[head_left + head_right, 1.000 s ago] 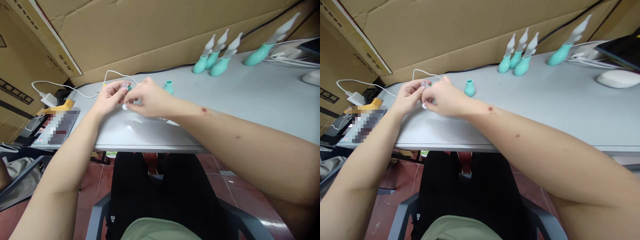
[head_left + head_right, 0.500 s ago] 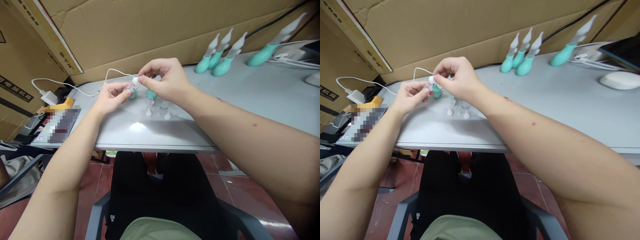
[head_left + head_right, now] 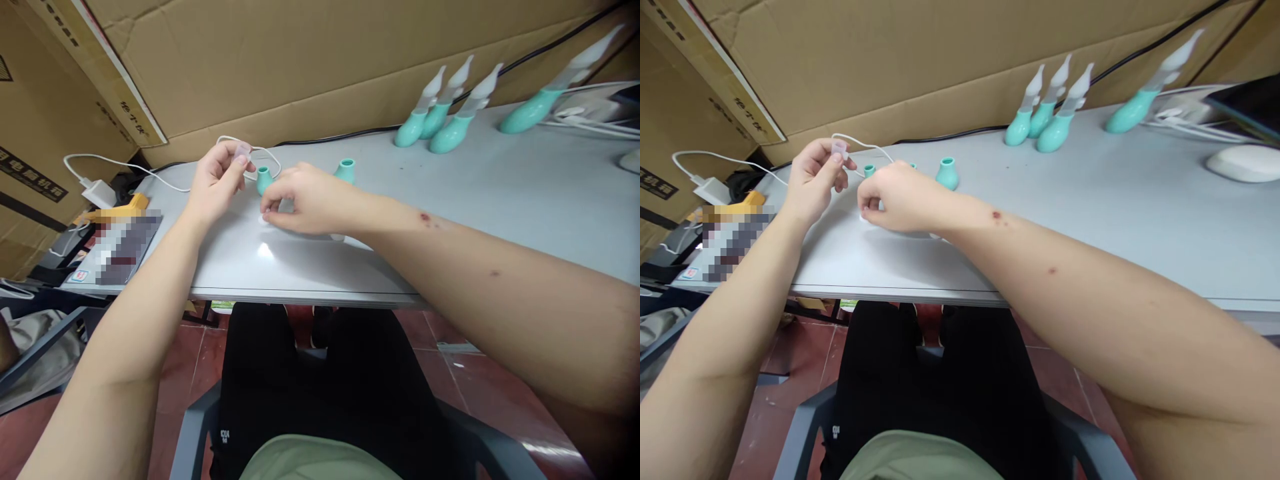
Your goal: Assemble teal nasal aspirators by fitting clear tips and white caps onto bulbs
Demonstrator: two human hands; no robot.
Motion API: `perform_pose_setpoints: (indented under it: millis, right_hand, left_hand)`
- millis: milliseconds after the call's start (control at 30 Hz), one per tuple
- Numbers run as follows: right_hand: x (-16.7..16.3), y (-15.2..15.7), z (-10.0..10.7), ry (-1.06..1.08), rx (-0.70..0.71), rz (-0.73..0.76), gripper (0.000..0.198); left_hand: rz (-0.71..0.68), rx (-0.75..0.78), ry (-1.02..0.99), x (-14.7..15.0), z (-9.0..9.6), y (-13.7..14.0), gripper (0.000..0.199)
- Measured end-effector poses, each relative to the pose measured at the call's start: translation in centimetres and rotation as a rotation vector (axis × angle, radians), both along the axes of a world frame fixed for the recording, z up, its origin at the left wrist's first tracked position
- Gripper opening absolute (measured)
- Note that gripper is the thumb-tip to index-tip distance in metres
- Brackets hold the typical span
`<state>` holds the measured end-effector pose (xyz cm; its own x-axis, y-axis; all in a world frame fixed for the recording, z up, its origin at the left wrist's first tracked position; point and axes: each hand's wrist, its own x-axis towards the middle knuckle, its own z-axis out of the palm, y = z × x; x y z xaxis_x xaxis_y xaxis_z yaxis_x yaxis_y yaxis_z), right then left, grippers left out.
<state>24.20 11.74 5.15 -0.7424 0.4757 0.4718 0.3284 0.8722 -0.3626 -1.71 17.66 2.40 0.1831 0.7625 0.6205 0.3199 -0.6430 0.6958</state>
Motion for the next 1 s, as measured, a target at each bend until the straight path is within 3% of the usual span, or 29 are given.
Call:
perform_pose_setpoints:
  millis: [133, 267, 400, 533, 667, 767, 833, 1000]
  right_hand:
    - [-0.5, -0.5, 0.1, -0.176, 0.055, -0.039, 0.019]
    - [0.0, -0.2, 0.6, 0.114, 0.020, -0.087, 0.003]
    - [0.1, 0.1, 1.0, 0.427, -0.059, -0.239, 0.020]
    - [0.1, 0.8, 0.8, 0.371, -0.114, -0.255, 0.009]
    - [0.7, 1.3, 0.8, 0.431, -0.112, -0.273, 0.017]
    - [1.1, 1.6, 0.9, 0.482, -0.094, -0.321, 0.022]
    - [1.2, 1.7, 0.9, 0.490, -0.091, -0.319, 0.021]
    - [1.1, 2.4, 0.3, 0.477, -0.077, -0.268, 0.017]
  left_hand:
    - [-0.013, 0.143, 0.041, -0.4, -0.6, 0.9, 0.067]
    - [-0.059, 0.248, 0.077, -0.1, -0.6, 0.5, 0.054]
    - [-0.016, 0.154, 0.041, 1.8, 0.3, -2.3, 0.049]
    - [0.001, 0.101, 0.114, 3.0, 1.6, -4.0, 0.065]
    - [0.087, 0.094, 0.365, 1.8, 2.2, -1.9, 0.095]
    - [0.213, 0.041, 0.438, 0.8, 1.5, 0.5, 0.119]
    - [0.224, -0.030, 0.479, 0.7, 0.6, 1.5, 0.115]
    - [0.101, -0.177, 0.464, 1.6, -1.1, 1.7, 0.103]
